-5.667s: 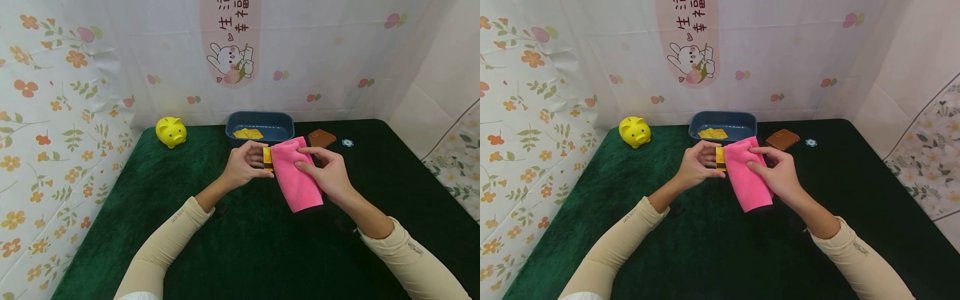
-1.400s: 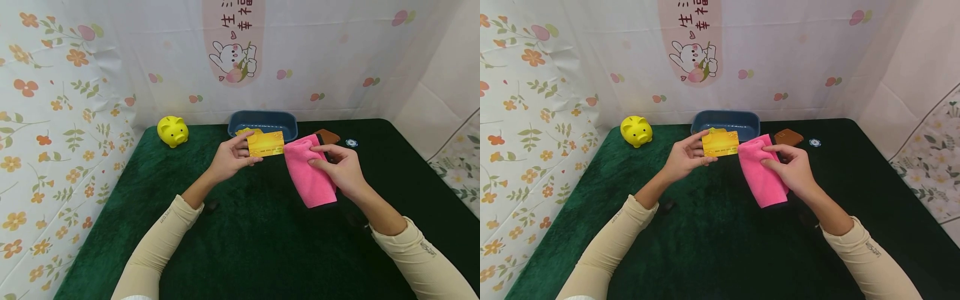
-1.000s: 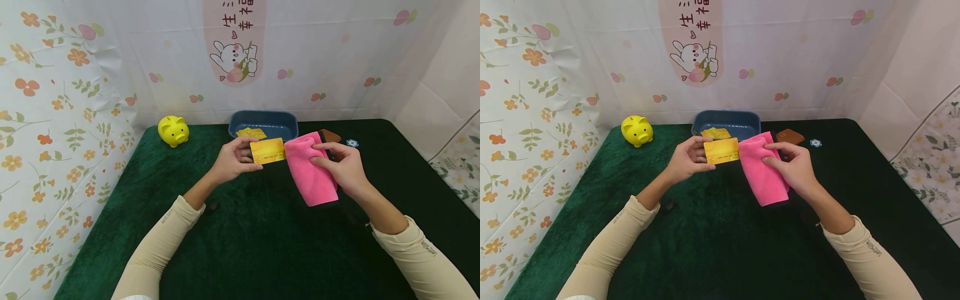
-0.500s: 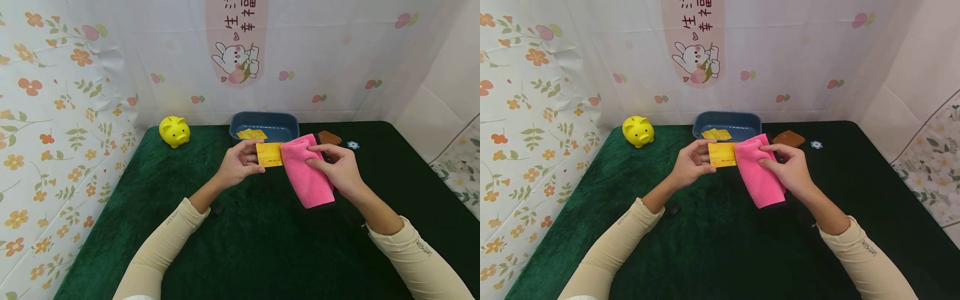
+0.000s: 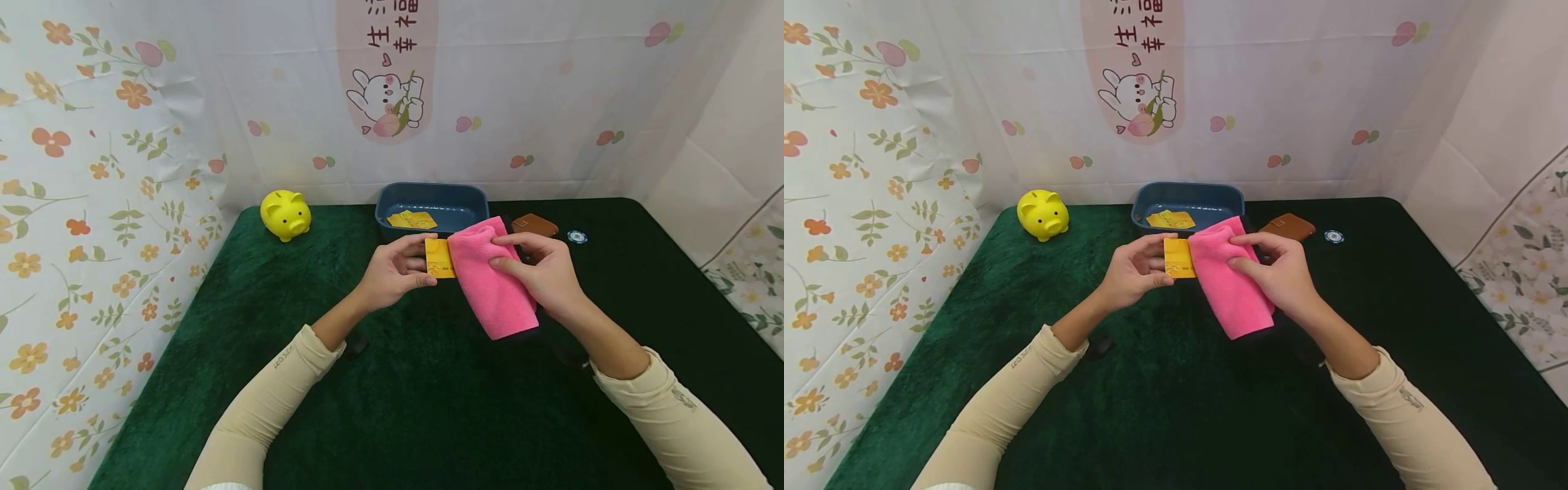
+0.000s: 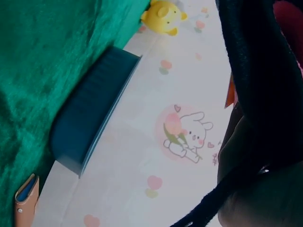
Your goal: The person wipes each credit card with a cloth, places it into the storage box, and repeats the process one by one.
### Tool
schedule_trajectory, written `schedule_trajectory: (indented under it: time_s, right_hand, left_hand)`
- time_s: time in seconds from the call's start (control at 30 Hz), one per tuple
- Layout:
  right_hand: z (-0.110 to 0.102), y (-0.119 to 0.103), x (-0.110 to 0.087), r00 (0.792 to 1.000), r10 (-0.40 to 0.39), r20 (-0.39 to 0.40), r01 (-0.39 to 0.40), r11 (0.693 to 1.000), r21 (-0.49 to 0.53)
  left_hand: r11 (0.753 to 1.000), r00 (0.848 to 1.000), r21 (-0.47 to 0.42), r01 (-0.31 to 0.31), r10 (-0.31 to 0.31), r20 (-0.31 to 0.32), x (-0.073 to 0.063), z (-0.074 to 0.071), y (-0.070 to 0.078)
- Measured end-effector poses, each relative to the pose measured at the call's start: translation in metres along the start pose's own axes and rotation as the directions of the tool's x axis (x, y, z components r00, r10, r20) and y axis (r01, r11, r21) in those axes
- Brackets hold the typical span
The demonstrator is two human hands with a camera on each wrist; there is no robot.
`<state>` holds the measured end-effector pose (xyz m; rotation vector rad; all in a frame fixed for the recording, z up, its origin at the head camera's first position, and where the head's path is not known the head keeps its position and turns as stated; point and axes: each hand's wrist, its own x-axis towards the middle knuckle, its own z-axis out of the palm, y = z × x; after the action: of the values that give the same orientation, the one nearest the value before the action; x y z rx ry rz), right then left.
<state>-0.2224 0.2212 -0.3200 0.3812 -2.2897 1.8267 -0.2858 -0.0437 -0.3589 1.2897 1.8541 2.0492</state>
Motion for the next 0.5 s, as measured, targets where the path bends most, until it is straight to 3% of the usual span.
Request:
schedule_trajectory:
  time_s: [0.33,0.5]
  right_hand:
    - [0.007,-0.004,0.003,0.999,-0.033,0.008,0.033,0.999,-0.006]
    - [0.011,-0.003,0.002,0.998,-0.061,0.028,0.061,0.998,-0.010]
  left_hand:
    - [0.999,1.000,0.037,-0.026,0.026,0.012,0.004,0.000,-0.003]
    - [0.993,0.999,0.103,-0.050,0.050,0.002,0.003,0.002,-0.005]
